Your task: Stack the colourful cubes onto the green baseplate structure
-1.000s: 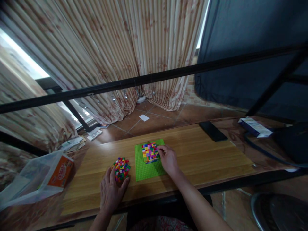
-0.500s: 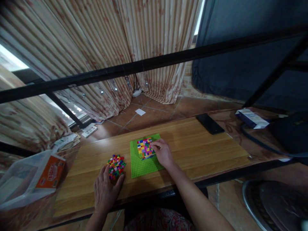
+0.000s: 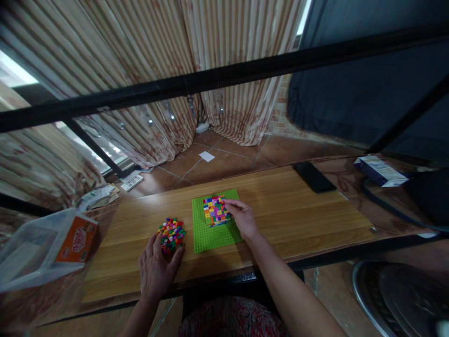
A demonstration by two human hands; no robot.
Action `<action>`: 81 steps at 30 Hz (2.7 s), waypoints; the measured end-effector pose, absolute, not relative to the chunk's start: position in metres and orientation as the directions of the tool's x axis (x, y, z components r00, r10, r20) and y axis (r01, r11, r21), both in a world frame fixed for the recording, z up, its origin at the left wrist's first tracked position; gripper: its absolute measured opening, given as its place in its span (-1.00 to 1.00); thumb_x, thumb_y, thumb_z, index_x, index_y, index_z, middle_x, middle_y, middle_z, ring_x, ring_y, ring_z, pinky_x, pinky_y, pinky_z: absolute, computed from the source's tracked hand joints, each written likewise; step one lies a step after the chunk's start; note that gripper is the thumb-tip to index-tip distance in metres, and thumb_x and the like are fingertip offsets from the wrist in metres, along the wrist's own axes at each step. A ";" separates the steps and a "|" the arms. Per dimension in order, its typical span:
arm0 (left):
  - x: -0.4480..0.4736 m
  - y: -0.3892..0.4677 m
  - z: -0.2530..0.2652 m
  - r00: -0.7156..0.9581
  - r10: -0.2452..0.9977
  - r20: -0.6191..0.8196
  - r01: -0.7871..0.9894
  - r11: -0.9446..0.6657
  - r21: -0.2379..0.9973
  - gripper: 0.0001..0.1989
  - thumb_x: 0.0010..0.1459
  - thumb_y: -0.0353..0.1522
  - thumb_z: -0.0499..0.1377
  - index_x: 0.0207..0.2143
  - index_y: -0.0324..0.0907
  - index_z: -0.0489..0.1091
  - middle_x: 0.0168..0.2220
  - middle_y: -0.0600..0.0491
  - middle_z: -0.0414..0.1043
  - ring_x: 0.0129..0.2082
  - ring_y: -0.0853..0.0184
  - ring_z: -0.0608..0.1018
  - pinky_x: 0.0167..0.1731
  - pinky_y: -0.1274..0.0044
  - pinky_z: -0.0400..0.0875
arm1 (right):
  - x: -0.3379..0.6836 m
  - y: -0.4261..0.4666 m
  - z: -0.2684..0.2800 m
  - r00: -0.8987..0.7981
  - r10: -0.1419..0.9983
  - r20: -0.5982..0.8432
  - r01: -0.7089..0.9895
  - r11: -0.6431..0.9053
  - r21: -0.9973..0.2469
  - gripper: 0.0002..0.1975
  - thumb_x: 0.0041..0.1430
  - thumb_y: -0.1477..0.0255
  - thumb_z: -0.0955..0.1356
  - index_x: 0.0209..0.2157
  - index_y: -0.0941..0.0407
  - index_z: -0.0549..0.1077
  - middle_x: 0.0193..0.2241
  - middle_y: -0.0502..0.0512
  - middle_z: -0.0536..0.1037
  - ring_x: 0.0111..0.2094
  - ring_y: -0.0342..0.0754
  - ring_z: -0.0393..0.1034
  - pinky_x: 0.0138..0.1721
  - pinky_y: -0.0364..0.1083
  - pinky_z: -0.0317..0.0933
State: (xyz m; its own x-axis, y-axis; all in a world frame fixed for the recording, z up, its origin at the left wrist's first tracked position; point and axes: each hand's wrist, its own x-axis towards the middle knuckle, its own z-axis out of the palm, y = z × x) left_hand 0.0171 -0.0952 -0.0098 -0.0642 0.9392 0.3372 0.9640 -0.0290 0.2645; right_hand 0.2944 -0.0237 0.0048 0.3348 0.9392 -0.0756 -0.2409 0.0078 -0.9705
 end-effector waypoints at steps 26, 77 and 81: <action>0.021 -0.097 -0.005 -0.066 0.940 0.335 0.962 -0.029 0.272 -0.29 0.12 -0.04 0.15 0.23 -0.20 0.15 0.22 -0.24 0.21 0.16 -0.05 0.33 0.11 0.14 0.22 | 0.284 -0.015 0.002 0.448 0.891 -0.065 -0.154 0.006 -0.988 -0.64 -0.23 0.22 0.51 -0.35 0.11 0.57 -0.44 0.01 0.57 -0.42 -0.11 0.38 -0.31 -0.06 0.30; 0.025 -0.099 -0.007 -0.073 0.935 0.346 0.958 -0.031 0.287 -0.31 0.12 -0.04 0.16 0.21 -0.19 0.17 0.21 -0.22 0.26 0.19 0.00 0.32 0.14 0.19 0.18 | 0.283 -0.068 0.043 0.150 0.966 0.212 0.380 0.142 -0.914 -0.78 0.14 0.27 0.35 -0.30 0.06 0.61 -0.29 0.11 0.60 -0.25 0.00 0.47 -0.19 -0.02 0.33; 0.025 -0.099 -0.006 -0.066 0.933 0.354 0.961 -0.036 0.274 -0.32 0.12 -0.04 0.15 0.20 -0.18 0.17 0.21 -0.21 0.26 0.18 0.00 0.33 0.14 0.18 0.18 | 0.311 -0.051 0.031 0.276 0.951 0.141 0.382 0.026 -0.924 -0.74 0.05 0.27 0.36 -0.32 0.11 0.61 -0.33 0.16 0.61 -0.36 0.02 0.48 -0.27 0.01 0.35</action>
State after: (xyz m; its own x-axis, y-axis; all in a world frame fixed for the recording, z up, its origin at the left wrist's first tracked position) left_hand 0.0247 -0.0986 -0.0063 -0.0660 0.9328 0.3543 0.9611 -0.0360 0.2737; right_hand 0.3107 -0.0511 0.0311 0.2758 0.9508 0.1413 0.3825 0.0263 -0.9236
